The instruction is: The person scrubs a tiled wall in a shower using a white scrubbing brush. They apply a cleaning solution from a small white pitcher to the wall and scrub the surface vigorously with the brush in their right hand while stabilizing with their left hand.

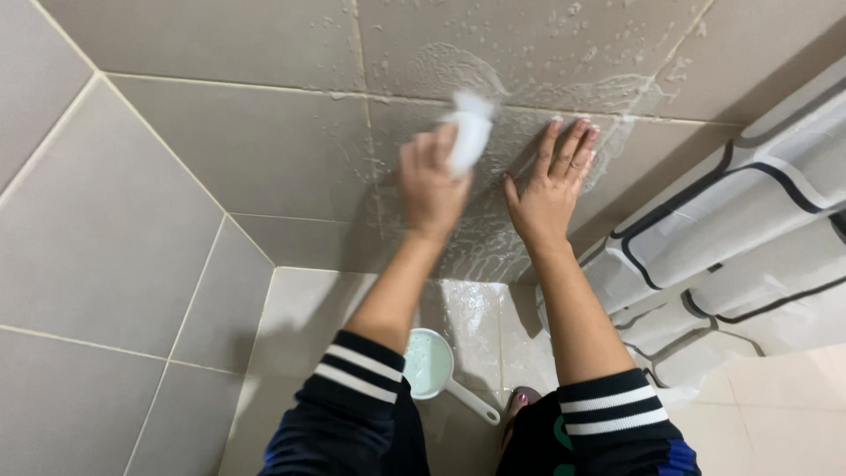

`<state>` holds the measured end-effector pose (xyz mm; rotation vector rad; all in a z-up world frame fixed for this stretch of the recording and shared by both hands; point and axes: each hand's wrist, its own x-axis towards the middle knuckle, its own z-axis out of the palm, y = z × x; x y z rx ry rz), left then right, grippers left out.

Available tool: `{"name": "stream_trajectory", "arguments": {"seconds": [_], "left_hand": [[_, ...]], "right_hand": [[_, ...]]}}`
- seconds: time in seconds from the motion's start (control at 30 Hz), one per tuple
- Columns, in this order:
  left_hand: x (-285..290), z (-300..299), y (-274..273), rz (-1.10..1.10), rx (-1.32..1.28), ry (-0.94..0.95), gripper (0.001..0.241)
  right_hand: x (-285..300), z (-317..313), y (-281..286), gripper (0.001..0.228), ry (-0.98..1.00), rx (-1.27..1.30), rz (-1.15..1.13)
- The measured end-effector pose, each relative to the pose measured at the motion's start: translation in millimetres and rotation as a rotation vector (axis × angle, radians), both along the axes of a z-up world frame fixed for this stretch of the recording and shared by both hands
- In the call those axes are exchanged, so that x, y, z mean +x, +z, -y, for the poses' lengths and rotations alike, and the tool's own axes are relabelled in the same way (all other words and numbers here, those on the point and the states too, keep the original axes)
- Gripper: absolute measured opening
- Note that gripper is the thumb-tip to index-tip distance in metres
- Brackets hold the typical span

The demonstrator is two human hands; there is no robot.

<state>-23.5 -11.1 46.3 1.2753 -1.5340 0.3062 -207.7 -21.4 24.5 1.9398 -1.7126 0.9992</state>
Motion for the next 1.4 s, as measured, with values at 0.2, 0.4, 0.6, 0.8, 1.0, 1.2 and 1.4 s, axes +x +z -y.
{"name": "stream_trajectory", "arguments": {"seconds": [0.2, 0.4, 0.6, 0.8, 1.0, 1.2, 1.4], "left_hand": [[-9.3, -0.1, 53.6, 0.118, -0.076, -0.002, 0.073], [1.0, 0.5, 7.9, 0.071, -0.046, 0.011, 0.066], [-18.8, 3.2, 38.2, 0.099, -0.066, -0.089, 0.072], [14.1, -13.0, 28.7, -0.052, 0.003, 0.02, 0.063], [9.0, 4.7, 26.0, 0.036, -0.047, -0.038, 0.067], [40.3, -1.4, 32.8, -0.292, -0.041, 0.112, 0.056], [12.7, -0.8, 13.0, -0.068, 0.036, -0.056, 0.069]], "right_hand": [[-1.8, -1.7, -1.2, 0.122, -0.015, 0.033, -0.035], [4.7, -3.8, 4.4, 0.127, -0.037, 0.081, -0.015], [3.0, -3.0, 1.9, 0.128, -0.024, 0.076, 0.002], [5.0, -4.2, 2.3, 0.128, -0.032, 0.103, 0.019], [5.1, -8.9, 7.9, 0.13, -0.017, 0.08, -0.003], [4.0, -6.1, -2.6, 0.137, -0.071, 0.046, -0.086], [33.0, 9.2, 4.0, 0.116, 0.068, -0.056, -0.116]]}}
